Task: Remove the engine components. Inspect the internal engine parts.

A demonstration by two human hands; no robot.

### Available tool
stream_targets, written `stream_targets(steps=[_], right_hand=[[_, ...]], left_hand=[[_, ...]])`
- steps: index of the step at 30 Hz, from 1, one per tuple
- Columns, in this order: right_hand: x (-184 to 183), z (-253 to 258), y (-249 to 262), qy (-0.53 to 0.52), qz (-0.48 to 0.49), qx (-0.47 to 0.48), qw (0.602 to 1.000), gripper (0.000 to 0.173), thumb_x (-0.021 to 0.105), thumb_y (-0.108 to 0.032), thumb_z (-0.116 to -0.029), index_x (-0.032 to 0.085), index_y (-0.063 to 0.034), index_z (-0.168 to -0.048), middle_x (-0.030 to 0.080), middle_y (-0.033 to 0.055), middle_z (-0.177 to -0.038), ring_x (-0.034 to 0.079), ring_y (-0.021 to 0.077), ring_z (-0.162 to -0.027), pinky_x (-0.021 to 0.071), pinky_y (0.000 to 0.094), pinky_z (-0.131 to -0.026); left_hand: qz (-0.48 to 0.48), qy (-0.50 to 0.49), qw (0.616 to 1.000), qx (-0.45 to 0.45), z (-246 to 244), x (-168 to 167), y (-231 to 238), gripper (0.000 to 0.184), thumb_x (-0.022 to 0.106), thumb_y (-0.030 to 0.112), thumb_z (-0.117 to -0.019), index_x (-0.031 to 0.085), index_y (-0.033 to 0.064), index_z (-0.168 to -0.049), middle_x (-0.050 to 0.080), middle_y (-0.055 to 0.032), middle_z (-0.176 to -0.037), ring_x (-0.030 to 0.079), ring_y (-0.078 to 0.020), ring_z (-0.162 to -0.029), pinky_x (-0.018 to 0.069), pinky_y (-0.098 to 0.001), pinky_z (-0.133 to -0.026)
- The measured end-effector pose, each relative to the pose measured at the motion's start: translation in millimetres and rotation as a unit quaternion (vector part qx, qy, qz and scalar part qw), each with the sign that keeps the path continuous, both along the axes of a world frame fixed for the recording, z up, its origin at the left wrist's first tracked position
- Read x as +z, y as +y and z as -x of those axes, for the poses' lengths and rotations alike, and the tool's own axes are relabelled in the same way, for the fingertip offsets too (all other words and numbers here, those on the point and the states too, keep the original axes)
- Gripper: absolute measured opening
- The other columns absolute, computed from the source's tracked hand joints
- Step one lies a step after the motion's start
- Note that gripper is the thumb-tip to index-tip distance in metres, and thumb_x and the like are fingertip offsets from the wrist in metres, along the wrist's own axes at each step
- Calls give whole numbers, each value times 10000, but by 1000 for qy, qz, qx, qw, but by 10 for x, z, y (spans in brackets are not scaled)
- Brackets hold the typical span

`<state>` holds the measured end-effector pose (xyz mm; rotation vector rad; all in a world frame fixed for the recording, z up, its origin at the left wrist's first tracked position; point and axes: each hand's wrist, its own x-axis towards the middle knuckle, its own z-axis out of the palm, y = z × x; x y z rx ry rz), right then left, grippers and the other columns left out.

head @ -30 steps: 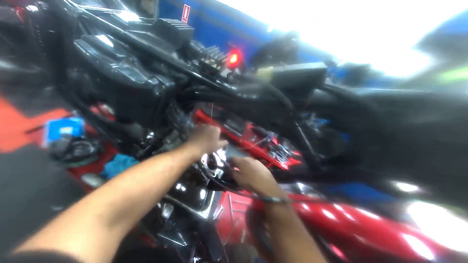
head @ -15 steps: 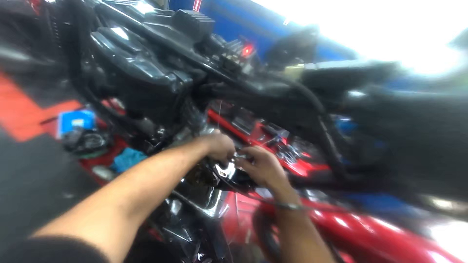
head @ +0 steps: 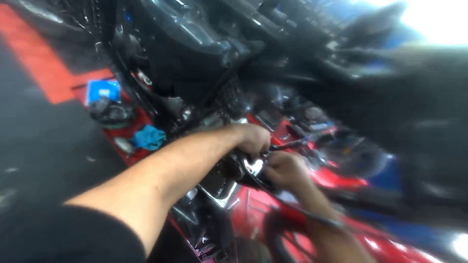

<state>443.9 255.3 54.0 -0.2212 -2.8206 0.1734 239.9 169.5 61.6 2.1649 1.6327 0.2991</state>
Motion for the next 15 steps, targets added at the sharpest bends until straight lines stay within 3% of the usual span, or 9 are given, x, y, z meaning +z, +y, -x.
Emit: stream_targets(steps=[4, 7, 11, 13, 15], right_hand=[[293, -84, -6, 88, 29, -25, 995, 344, 578, -221, -856, 436, -142, -554, 509, -6, -597, 507, 130, -562, 398, 353, -501], [5, -8, -22, 30, -10, 8, 999, 330, 577, -274, -805, 475, -149, -517, 570, 8, -599, 587, 188, -562, 448, 441, -477], [250, -212, 141, 92, 9, -2, 996, 370, 576, -258, -905, 489, -98, -583, 543, 27, -629, 549, 153, -616, 449, 365, -559], [78, -127, 66, 79, -1, 17, 997, 361, 564, -256, -873, 459, -92, -568, 536, 57, -618, 552, 200, -600, 427, 415, -537], [-67, -80, 86, 43, 6, 28, 999, 347, 573, -288, -836, 492, -134, -536, 580, 18, -613, 583, 176, -570, 445, 418, -495]], left_hand=[[-19, 11, 1000, 4, -11, -51, 49, 187, 772, 325, -901, 773, 146, -957, 723, -48, -952, 678, -235, -947, 548, -571, -813], [-19, 5, 1000, 9, -18, -40, 24, 181, 761, 312, -918, 777, 141, -975, 729, -53, -981, 679, -241, -980, 543, -571, -849], [-12, -4, 1000, 8, 0, -14, 12, 171, 753, 303, -921, 771, 139, -965, 724, -43, -961, 674, -226, -951, 544, -541, -815], [-11, -8, 1000, 4, -3, -14, 5, 167, 748, 297, -929, 770, 134, -961, 720, -45, -952, 669, -227, -947, 537, -539, -819], [-10, -5, 1000, 3, -12, -14, 9, 171, 745, 312, -934, 767, 144, -955, 718, -33, -933, 668, -215, -931, 536, -530, -813]])
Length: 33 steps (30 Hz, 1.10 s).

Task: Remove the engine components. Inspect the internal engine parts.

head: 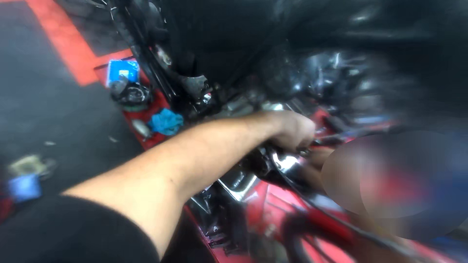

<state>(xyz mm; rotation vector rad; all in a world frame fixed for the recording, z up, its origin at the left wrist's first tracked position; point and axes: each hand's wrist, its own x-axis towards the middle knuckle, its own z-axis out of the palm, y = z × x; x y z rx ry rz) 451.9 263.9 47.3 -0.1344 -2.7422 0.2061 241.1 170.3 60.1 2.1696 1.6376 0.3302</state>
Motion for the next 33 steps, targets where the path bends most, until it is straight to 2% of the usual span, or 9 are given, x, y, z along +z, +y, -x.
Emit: stream_targets(steps=[4, 7, 10, 13, 22, 25, 26, 29, 33], right_hand=[[188, -220, 118, 64, 10, -51, 997, 349, 592, -216, -902, 500, -75, -597, 555, 45, -635, 563, 164, -610, 459, 366, -554], [-25, -29, -119, -73, -2, -44, 996, 309, 604, -230, -814, 528, -108, -541, 580, 64, -601, 601, 269, -571, 447, 528, -492], [112, -83, -45, 50, 22, 8, 998, 363, 555, -252, -883, 464, -123, -556, 521, -10, -595, 544, 119, -591, 429, 339, -525], [28, -29, -66, 73, 19, -1, 997, 373, 565, -219, -871, 416, -103, -550, 514, 42, -597, 537, 173, -591, 409, 387, -532], [35, 35, -35, -13, 71, -15, 997, 331, 569, -231, -821, 429, -184, -525, 522, -40, -568, 508, 96, -521, 388, 339, -458], [264, -106, 34, 45, 84, -90, 991, 324, 599, -262, -895, 484, -133, -620, 500, -26, -622, 485, 85, -561, 401, 305, -512], [330, -137, -19, 39, 70, -149, 986, 344, 606, -310, -951, 523, -112, -683, 517, -6, -652, 502, 108, -575, 422, 325, -527], [285, 36, -196, -136, 39, -219, 965, 317, 587, -363, -1046, 707, -69, -1040, 700, 149, -894, 687, 354, -807, 540, 644, -708], [32, 59, -180, -149, 22, -178, 972, 178, 620, -269, -1030, 747, -146, -1008, 724, 72, -876, 704, 292, -786, 544, 612, -677]], left_hand=[[-2, -5, 1000, 1, -2, -15, 3, 167, 736, 308, -931, 762, 143, -925, 713, -25, -906, 665, -205, -897, 535, -519, -784], [-2, -2, 1000, 0, 5, -7, 0, 151, 736, 289, -929, 761, 140, -926, 709, -26, -905, 663, -207, -894, 537, -519, -782], [-17, 3, 1000, 0, 37, -15, 21, 178, 729, 329, -935, 754, 160, -884, 698, -6, -861, 658, -190, -857, 536, -508, -753], [-20, 12, 1000, -7, 11, -51, 29, 170, 728, 329, -930, 758, 164, -903, 704, -6, -899, 661, -198, -905, 535, -519, -793], [-29, 23, 999, -16, 0, -96, 84, 168, 728, 368, -931, 773, 207, -939, 716, 19, -931, 663, -180, -942, 527, -522, -858], [-32, 19, 999, -11, 28, -79, 83, 184, 729, 378, -923, 765, 199, -910, 708, 13, -896, 661, -183, -905, 532, -520, -811], [-26, 20, 999, -11, 11, -81, 73, 192, 725, 381, -929, 767, 195, -919, 710, 7, -904, 664, -190, -912, 534, -527, -809], [-27, 44, 998, -20, 12, -70, 96, 196, 735, 367, -929, 752, 173, -904, 696, -10, -914, 661, -205, -912, 544, -524, -781], [-23, -39, 999, 28, 72, -15, 71, 110, 715, 216, -916, 756, 131, -973, 712, -39, -937, 673, -213, -917, 553, -511, -769]])
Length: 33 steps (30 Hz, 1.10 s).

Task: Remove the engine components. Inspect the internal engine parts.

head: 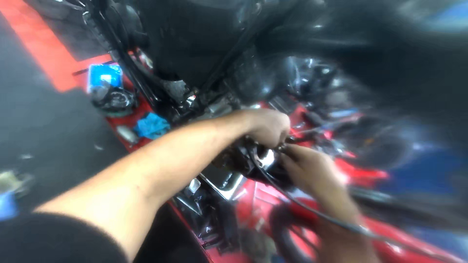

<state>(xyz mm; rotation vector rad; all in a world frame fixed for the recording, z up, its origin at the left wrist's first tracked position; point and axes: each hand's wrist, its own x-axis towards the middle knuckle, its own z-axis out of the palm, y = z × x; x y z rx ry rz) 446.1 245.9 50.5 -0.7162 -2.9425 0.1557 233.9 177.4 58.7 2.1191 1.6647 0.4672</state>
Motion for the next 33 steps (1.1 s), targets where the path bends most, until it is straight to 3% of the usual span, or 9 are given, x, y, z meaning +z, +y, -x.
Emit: stream_targets(steps=[4, 6, 10, 13, 16, 24, 27, 30, 33], right_hand=[[30, 5, -63, 86, 60, -8, 994, 222, 718, -298, -949, 725, -186, -1140, 742, 2, -940, 699, 170, -734, 602, 503, -682], [1, 30, -67, 97, 64, -12, 993, 187, 711, -312, -961, 744, -209, -1113, 753, -17, -932, 719, 153, -787, 611, 506, -725], [-3, -49, -22, 38, 16, -52, 998, 114, 677, -334, -923, 745, -251, -886, 706, -43, -786, 685, 176, -728, 552, 516, -613], [78, -55, -67, -63, 21, -89, 994, 124, 699, -354, -934, 729, -237, -902, 710, 12, -810, 697, 255, -770, 539, 571, -625], [91, -29, -95, -104, -8, -97, 990, 163, 670, -381, -959, 726, -235, -911, 718, 19, -833, 704, 261, -810, 548, 553, -666], [61, -42, -50, -79, -24, -75, 994, 192, 647, -404, -961, 725, -248, -879, 711, 3, -789, 702, 251, -777, 540, 553, -644], [67, -55, -76, -99, -21, -92, 991, 191, 669, -412, -945, 725, -249, -863, 711, 28, -778, 700, 288, -764, 521, 582, -612], [64, -45, -111, -117, -16, -100, 988, 163, 710, -369, -928, 715, -234, -835, 690, 52, -731, 682, 321, -718, 491, 604, -573], [10, -52, -121, -106, -10, -92, 990, 135, 723, -340, -926, 723, -215, -875, 682, 83, -733, 672, 360, -705, 484, 634, -558]], left_hand=[[-5, -96, 992, 86, 21, 24, 9, 205, 640, 193, -976, 746, 148, -1147, 743, -52, -1122, 693, -218, -1083, 553, -539, -947], [1, -99, 991, 94, 20, -14, 38, 204, 642, 207, -982, 737, 163, -1157, 738, -42, -1121, 692, -209, -1076, 556, -541, -946], [24, -115, 987, 109, 37, -22, 70, 209, 639, 207, -981, 732, 191, -1167, 748, 9, -1114, 705, -142, -1044, 574, -491, -949], [36, -122, 985, 113, 19, -12, 62, 222, 614, 157, -964, 738, 185, -1145, 749, 14, -1097, 701, -134, -1029, 570, -471, -934], [37, -122, 985, 116, 19, -32, 69, 213, 627, 181, -961, 742, 206, -1138, 758, 38, -1095, 707, -118, -1029, 573, -468, -928], [36, -126, 985, 112, 31, -47, 54, 223, 625, 172, -955, 741, 202, -1143, 758, 42, -1101, 706, -106, -1034, 575, -452, -936], [-26, -156, 982, 102, 10, -67, -22, 228, 615, 182, -977, 735, 180, -1171, 752, 33, -1151, 698, -101, -1085, 565, -443, -989], [-139, -135, 977, 88, -28, 68, -477, 275, 552, 159, -1027, 695, 125, -1259, 715, -25, -1249, 642, -133, -1220, 510, -419, -1090], [-268, -137, 942, 147, -64, -84, -1235, 257, 557, 185, -1008, 741, 103, -1168, 736, -13, -1131, 670, -111, -1119, 556, -369, -1016]])
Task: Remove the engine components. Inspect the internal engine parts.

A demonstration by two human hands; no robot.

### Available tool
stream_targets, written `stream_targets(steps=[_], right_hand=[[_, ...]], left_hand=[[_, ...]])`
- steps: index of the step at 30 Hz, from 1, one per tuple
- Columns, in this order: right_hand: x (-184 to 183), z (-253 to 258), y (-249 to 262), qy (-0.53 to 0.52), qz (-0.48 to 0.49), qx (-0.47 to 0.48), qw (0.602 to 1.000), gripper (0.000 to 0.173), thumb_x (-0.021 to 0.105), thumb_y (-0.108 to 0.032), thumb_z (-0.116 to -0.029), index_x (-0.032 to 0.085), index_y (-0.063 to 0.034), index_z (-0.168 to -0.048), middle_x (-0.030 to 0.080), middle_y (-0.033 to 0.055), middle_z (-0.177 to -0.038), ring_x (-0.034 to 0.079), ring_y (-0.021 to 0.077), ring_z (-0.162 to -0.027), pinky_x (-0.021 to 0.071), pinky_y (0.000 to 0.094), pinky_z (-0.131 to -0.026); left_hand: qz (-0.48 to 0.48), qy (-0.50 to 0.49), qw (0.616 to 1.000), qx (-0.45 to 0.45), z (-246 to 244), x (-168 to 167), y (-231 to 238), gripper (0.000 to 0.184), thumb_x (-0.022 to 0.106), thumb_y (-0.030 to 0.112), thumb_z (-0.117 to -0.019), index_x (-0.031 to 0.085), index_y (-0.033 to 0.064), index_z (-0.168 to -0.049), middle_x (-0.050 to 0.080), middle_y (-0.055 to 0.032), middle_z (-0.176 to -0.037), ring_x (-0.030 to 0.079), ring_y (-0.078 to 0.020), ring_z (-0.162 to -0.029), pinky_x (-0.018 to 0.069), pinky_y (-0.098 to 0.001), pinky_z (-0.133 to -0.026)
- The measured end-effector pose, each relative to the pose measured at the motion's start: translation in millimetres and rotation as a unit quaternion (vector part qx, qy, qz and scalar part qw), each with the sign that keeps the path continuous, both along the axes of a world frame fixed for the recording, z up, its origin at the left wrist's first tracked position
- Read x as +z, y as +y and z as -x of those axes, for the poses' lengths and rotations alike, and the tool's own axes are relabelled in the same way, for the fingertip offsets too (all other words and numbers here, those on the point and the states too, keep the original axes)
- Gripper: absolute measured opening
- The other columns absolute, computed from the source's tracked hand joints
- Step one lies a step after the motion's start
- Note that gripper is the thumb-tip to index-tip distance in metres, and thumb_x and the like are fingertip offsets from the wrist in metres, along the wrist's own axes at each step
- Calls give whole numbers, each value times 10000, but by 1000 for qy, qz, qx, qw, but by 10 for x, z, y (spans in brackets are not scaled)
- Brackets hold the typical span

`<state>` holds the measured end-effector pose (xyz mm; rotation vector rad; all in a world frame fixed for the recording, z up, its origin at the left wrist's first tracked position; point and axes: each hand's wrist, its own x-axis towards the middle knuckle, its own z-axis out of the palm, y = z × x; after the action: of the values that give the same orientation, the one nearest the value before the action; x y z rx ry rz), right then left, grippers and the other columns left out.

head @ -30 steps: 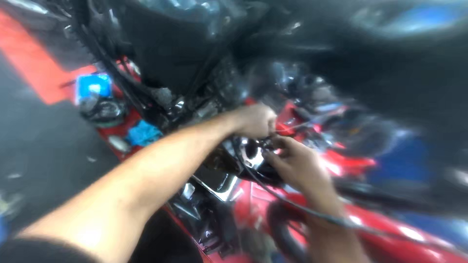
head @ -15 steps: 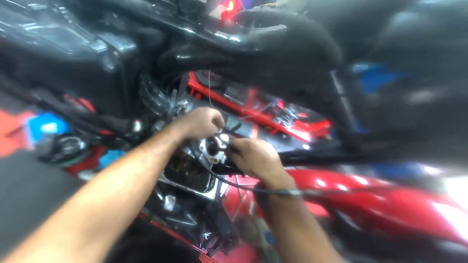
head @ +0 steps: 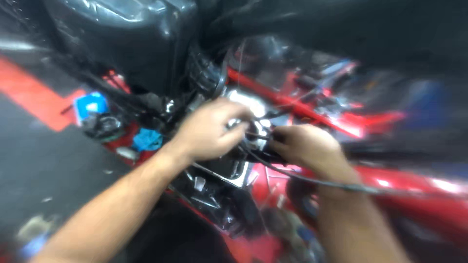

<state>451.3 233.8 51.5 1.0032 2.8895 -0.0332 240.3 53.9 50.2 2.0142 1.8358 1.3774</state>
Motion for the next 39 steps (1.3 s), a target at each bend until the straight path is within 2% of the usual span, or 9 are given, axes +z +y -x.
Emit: stream_targets(steps=[6, 10, 18, 22, 24, 27, 30, 35, 39], right_hand=[[-81, 68, -89, -40, -29, -25, 998, 255, 649, -394, -961, 655, -162, -856, 649, 172, -743, 659, 450, -730, 452, 653, -539], [-155, 49, -88, -18, -35, -9, 999, 296, 615, -380, -978, 614, -124, -830, 619, 207, -730, 636, 495, -710, 424, 665, -508], [-256, 22, -33, 3, -47, -12, 999, 335, 571, -433, -971, 620, -115, -878, 629, 244, -771, 640, 533, -748, 421, 706, -518], [-253, 32, -45, 3, -46, -18, 999, 318, 571, -416, -968, 628, -114, -884, 638, 246, -785, 643, 535, -758, 425, 710, -527], [-251, 39, -48, -1, -47, -20, 999, 314, 570, -416, -970, 629, -120, -885, 641, 240, -785, 645, 525, -756, 427, 705, -529], [-276, 33, -35, 1, -47, -21, 999, 305, 559, -427, -965, 645, -136, -924, 650, 239, -800, 650, 527, -762, 427, 708, -527], [-265, 56, -55, 2, -49, -29, 998, 287, 573, -403, -971, 650, -130, -924, 653, 247, -805, 647, 537, -765, 425, 714, -534], [-267, 55, -72, 3, -49, -32, 998, 289, 584, -395, -967, 653, -117, -933, 659, 261, -821, 652, 551, -788, 434, 728, -547], [-237, 45, -77, -2, -41, -29, 999, 291, 604, -417, -982, 665, -134, -953, 667, 249, -833, 657, 539, -803, 448, 725, -567]], left_hand=[[222, -219, 908, 281, -153, -936, -711, 351, 596, 429, -1026, 714, 154, -1210, 762, -15, -1051, 731, -148, -962, 611, -475, -873], [339, -227, 862, 300, -163, -1150, -415, 505, 512, 565, -1037, 732, 113, -1090, 731, -98, -943, 712, -274, -902, 573, -585, -829], [303, -300, 861, 278, -189, -1338, -214, 528, 388, 490, -1103, 705, 86, -981, 712, -44, -817, 688, -193, -750, 579, -448, -713], [217, -709, 651, 165, -191, -1382, -168, 483, 338, 489, -1110, 594, 91, -1011, 566, -23, -660, 541, -144, -521, 483, -303, -484], [215, -757, 602, 134, -152, -1397, -182, 480, 343, 514, -1098, 590, 115, -997, 557, -16, -658, 519, -142, -510, 455, -304, -468], [238, -665, 689, 163, -130, -1343, -201, 443, 430, 451, -1103, 633, 65, -1031, 651, -39, -748, 585, -123, -549, 494, -268, -480], [309, -283, 865, 276, -111, -1263, -256, 420, 550, 481, -1039, 739, 107, -1039, 754, -42, -886, 722, -184, -806, 603, -444, -739], [150, 119, 910, 367, -204, -1369, -241, 178, 683, 280, -900, 729, 113, -941, 745, -81, -862, 747, -272, -846, 607, -474, -701], [155, 96, 911, 369, -231, -1380, -238, 199, 672, 281, -924, 726, 90, -931, 746, -86, -863, 749, -265, -843, 610, -466, -712]])
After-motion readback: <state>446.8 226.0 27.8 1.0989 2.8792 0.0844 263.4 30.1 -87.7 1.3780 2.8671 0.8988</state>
